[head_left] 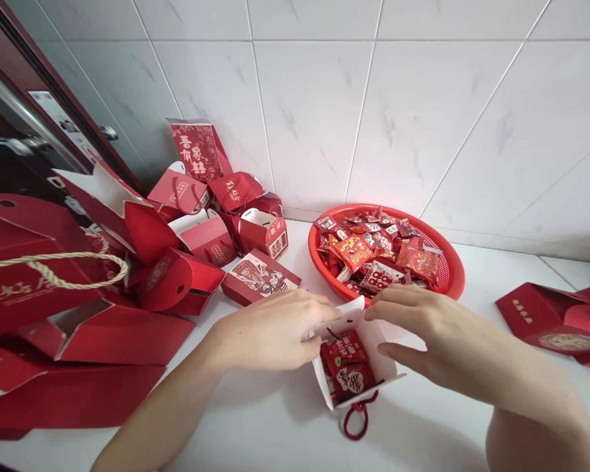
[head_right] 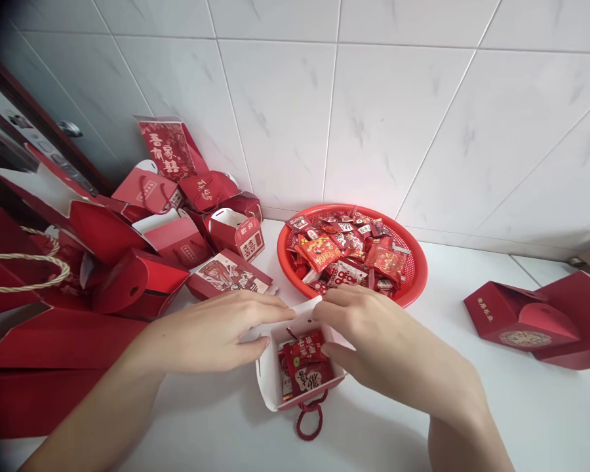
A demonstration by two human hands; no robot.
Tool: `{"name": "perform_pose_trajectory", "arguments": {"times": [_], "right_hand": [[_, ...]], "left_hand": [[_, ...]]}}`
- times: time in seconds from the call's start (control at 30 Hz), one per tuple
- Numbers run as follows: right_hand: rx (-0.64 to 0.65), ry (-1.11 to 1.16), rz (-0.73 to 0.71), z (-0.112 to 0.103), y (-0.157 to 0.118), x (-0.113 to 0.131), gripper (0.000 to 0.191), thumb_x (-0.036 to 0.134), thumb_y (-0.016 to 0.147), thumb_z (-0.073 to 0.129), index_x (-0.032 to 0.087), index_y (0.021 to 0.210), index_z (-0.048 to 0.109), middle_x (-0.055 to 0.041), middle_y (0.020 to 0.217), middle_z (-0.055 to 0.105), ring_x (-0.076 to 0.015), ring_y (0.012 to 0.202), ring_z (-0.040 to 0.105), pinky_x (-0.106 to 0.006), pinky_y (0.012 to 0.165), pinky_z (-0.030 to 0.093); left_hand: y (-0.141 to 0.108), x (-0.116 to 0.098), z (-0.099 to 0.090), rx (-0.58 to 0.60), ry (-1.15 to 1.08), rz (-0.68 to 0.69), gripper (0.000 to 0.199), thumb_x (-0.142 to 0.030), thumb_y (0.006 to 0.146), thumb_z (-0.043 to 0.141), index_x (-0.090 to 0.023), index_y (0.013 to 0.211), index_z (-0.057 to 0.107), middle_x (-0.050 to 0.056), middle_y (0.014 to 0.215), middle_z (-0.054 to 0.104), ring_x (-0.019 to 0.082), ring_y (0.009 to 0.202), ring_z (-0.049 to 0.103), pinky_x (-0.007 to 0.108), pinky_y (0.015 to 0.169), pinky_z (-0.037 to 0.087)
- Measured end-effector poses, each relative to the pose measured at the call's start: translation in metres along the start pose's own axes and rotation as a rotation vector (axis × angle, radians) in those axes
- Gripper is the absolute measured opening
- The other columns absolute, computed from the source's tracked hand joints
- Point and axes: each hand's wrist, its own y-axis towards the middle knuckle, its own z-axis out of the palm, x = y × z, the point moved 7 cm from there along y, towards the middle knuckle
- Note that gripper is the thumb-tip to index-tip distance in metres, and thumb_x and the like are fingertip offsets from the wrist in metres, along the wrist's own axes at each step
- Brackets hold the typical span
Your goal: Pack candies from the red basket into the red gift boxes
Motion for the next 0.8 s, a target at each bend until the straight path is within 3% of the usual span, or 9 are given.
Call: {"name": "perform_pose_trajectory", "arguments": {"times": [0.13,0.3,0.47,0.6,0.8], "right_hand": [[0.025,-0.009,0.082,-0.003,-0.002,-0.011,0.01,0.02,0.094,0.062,0.022,0.085,0.065,-0.0023,0.085,0.069,-0.0163,0.07,0.062,-0.028,0.058,0.045],[0.085,-0.002,0.092,-0.001,0.001,-0.013,0.018,0.021,0.094,0.06,0.021,0.076,0.06,-0.0012,0.076,0.066,-0.0157,0.066,0.059,-0.028,0.056,0.04],[0.109,0.066,0.08,0.003,-0.001,-0.016,0.025,0.028,0.096,0.059,0.02,0.073,0.059,-0.0006,0.07,0.064,-0.014,0.062,0.056,-0.027,0.055,0.039],[0.047,0.18,0.114,0.007,-0.012,-0.017,0.025,0.03,0.099,0.054,0.019,0.077,0.061,-0.0024,0.075,0.068,-0.0142,0.065,0.059,-0.026,0.058,0.044],[-0.121,0.355,0.219,0.021,-0.03,-0.015,0.009,0.027,0.096,0.06,0.022,0.088,0.061,-0.0011,0.08,0.067,-0.0154,0.075,0.062,-0.028,0.068,0.053]], "left_hand": [[0.008,0.007,-0.002,0.087,-0.058,0.044,0.037,-0.02,0.089,0.056,-0.029,0.121,0.072,0.003,0.106,0.078,0.024,0.099,0.071,0.029,0.084,0.049],[0.012,0.011,-0.009,0.094,-0.127,0.09,0.029,-0.03,0.095,0.059,-0.026,0.119,0.074,0.005,0.116,0.077,0.024,0.107,0.07,0.029,0.088,0.049],[0.007,0.008,-0.012,0.1,-0.135,0.16,0.038,-0.03,0.095,0.06,-0.031,0.133,0.068,0.004,0.134,0.07,0.024,0.119,0.066,0.029,0.094,0.048],[0.005,0.007,-0.014,0.076,-0.134,0.203,0.041,-0.028,0.094,0.063,-0.033,0.134,0.067,0.003,0.134,0.071,0.024,0.122,0.065,0.029,0.098,0.047],[0.007,0.002,-0.01,0.093,-0.14,0.209,0.04,-0.023,0.096,0.058,-0.035,0.134,0.066,0.001,0.127,0.074,0.022,0.117,0.067,0.03,0.096,0.046]]}}
